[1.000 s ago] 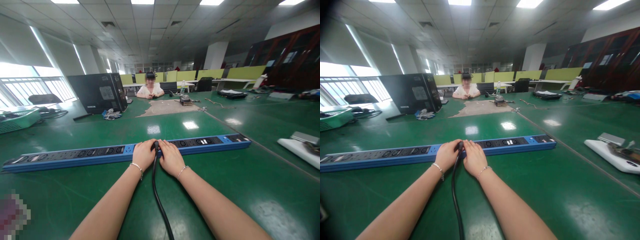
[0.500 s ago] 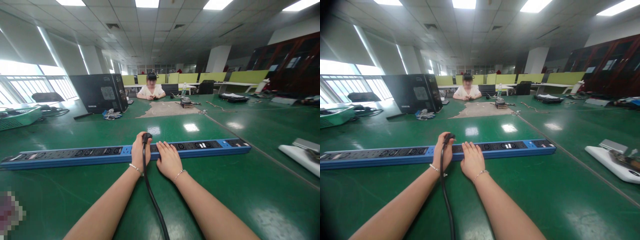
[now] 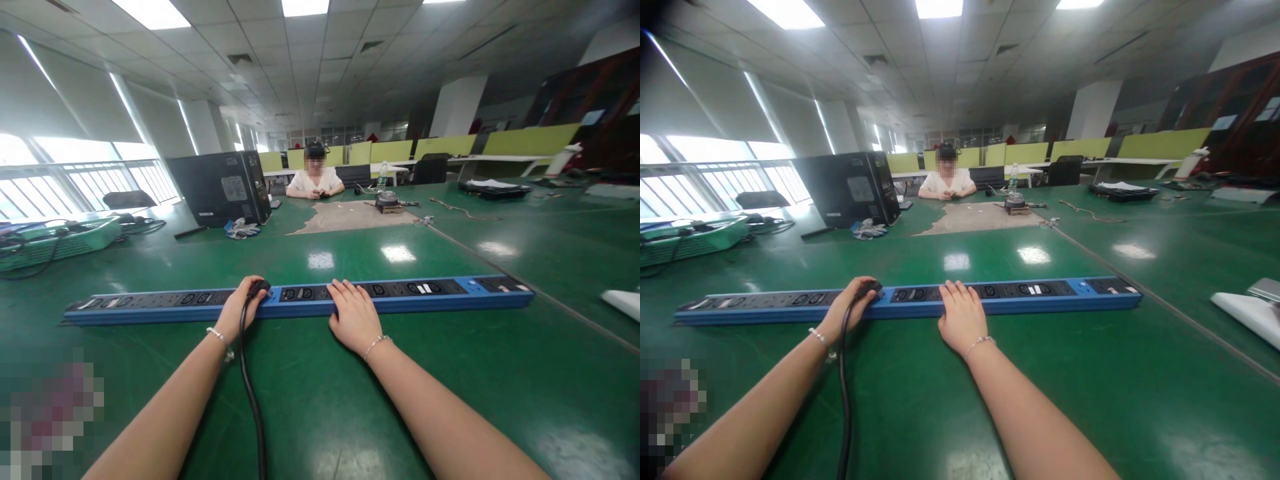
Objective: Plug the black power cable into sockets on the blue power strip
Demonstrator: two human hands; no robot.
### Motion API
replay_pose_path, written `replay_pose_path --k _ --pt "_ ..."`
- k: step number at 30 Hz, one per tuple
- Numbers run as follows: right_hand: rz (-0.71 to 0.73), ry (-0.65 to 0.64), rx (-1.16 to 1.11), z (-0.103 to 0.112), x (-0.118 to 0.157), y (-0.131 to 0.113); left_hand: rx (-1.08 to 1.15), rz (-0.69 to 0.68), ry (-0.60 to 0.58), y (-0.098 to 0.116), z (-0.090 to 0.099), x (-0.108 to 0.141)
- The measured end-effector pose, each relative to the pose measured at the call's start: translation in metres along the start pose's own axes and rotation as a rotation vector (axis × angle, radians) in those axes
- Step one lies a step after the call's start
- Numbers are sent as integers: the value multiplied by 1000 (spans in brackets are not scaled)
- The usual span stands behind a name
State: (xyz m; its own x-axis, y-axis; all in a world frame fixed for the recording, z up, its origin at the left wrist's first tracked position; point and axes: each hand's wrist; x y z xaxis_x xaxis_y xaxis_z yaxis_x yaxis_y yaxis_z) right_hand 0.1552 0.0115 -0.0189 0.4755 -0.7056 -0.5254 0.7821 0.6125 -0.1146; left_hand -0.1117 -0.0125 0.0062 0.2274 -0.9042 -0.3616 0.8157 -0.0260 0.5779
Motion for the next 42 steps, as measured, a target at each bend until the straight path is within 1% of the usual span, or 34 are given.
replay_pose_path --k 3,6,9,11,18,22,28,32,36,38,40,42 --pt "-1 1 12 0 0 -1 -57 -60 2 1 -4 2" --pt "1 1 26 0 0 -1 -120 -178 -25 4 -6 0" --pt "3 -1 34 1 0 -1 -194 -287 -54 6 -6 1" --pt "5 -5 35 1 0 -1 -233 -316 -57 8 -5 4" --pt "4 -3 27 2 0 -1 -358 -302 -24 17 1 14" --pt "3 -8 26 2 0 -2 -422 -269 18 19 -1 13" --pt "-3 -5 29 1 0 -2 -442 -259 42 27 -4 19" --pt "0 -1 38 1 -1 -2 -407 -209 77 26 -8 19" --pt "5 1 46 1 -1 -1 -357 -210 35 21 -11 17" --pt "6 -1 50 1 -1 -1 -320 -218 42 20 -13 16" --pt "5 -3 55 0 -1 -1 -244 -189 106 22 -12 16" --pt "3 -6 58 0 -1 -1 -143 -111 206 25 -8 16"
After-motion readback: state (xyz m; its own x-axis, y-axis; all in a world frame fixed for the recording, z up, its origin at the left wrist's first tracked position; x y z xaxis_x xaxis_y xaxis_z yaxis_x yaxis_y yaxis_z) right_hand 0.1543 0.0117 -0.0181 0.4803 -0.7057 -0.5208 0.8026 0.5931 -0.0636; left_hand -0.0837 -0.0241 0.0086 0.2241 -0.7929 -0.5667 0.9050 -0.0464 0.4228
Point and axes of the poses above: each hand's wrist, its own x-axis away from the middle knuckle, its own z-axis out of the back of the hand, y = z × x, and after that the axes turned 4 degrees about z, right-handed
